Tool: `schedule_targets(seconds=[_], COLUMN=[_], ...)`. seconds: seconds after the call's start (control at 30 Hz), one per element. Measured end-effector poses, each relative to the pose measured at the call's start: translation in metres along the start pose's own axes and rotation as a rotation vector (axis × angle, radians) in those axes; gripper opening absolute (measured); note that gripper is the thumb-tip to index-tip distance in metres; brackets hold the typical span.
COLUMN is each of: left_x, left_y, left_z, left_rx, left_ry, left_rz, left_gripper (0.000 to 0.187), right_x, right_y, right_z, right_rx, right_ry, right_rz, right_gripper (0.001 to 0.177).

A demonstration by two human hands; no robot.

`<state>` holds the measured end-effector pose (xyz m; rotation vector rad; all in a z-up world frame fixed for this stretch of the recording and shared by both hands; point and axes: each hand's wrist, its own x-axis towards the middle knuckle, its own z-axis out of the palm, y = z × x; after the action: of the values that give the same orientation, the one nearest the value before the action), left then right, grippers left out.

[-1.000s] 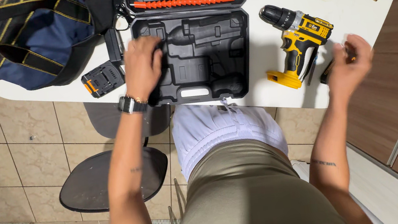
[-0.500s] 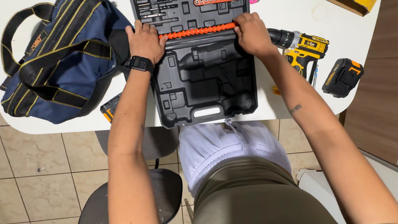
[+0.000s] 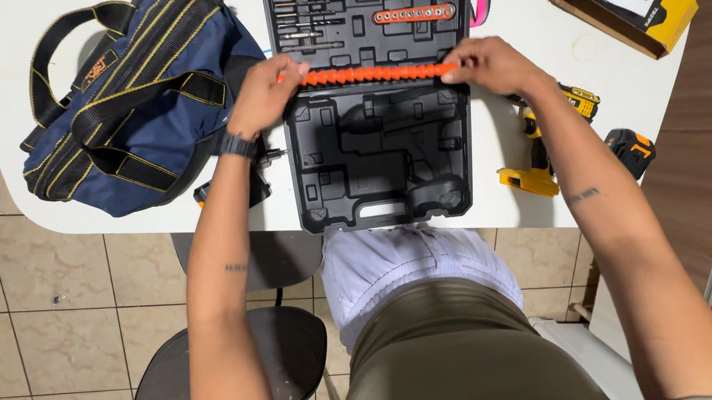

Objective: The person empties a toolbox and reorganizes its contents. They remove a drill, batteries, charger, and various drill bits, placing them on the table. Then they place the items back into the toolbox in an organized manner.

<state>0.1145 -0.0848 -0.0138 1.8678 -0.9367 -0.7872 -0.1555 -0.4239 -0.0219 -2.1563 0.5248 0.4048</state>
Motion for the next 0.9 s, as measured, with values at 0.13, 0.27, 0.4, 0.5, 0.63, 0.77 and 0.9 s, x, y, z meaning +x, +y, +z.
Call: schedule_targets(seconds=[0.13, 0.27, 0.4, 0.5, 0.63, 0.77, 0.9], left_x=[-0.034, -0.059, -0.066, -0.064, -0.043, -0.015, -0.002], left_y=[0.034, 0.074, 0.108, 0.126, 0.147, 0.162, 0.162], left_z=[-0.003, -0.003, -0.001, 0.003, 0.026, 0.072, 0.096], left_rx=[-0.323, -0.462, -0.496, -0.423, -0.214, -0.127, -0.026], left_ry=[-0.118, -0.208, -0.301, -0.303, -0.297, -0.246, 0.043], left_rz=[-0.218, -0.403, -0.354, -0.337, -0.196, -0.022, 0.083], left_gripper=[0.048, 0.050, 0.053, 0.053, 0.057, 0.052, 0.039], right_x=[-0.051, -0.089, -0.122, -0.138, -0.160, -0.182, -0.213], right_y=[-0.013, 0.001, 0.010, -0.008, -0.046, -0.050, 0.013], right_z=[-0.021, -0.047, -0.065, -0.068, -0.067, -0.067, -0.089], right_rx=[0.252, 0.462, 0.553, 0.540, 0.266, 0.072, -0.083], right_ry=[-0.143, -0.192, -0.250, -0.242, -0.125, 0.065, 0.397], right_rz=[-0.089, 0.065, -0.061, -0.004, -0.106, -0.089, -0.086], right_gripper=[0.025, 0.026, 0.025, 0.027, 0.040, 0.028, 0.025])
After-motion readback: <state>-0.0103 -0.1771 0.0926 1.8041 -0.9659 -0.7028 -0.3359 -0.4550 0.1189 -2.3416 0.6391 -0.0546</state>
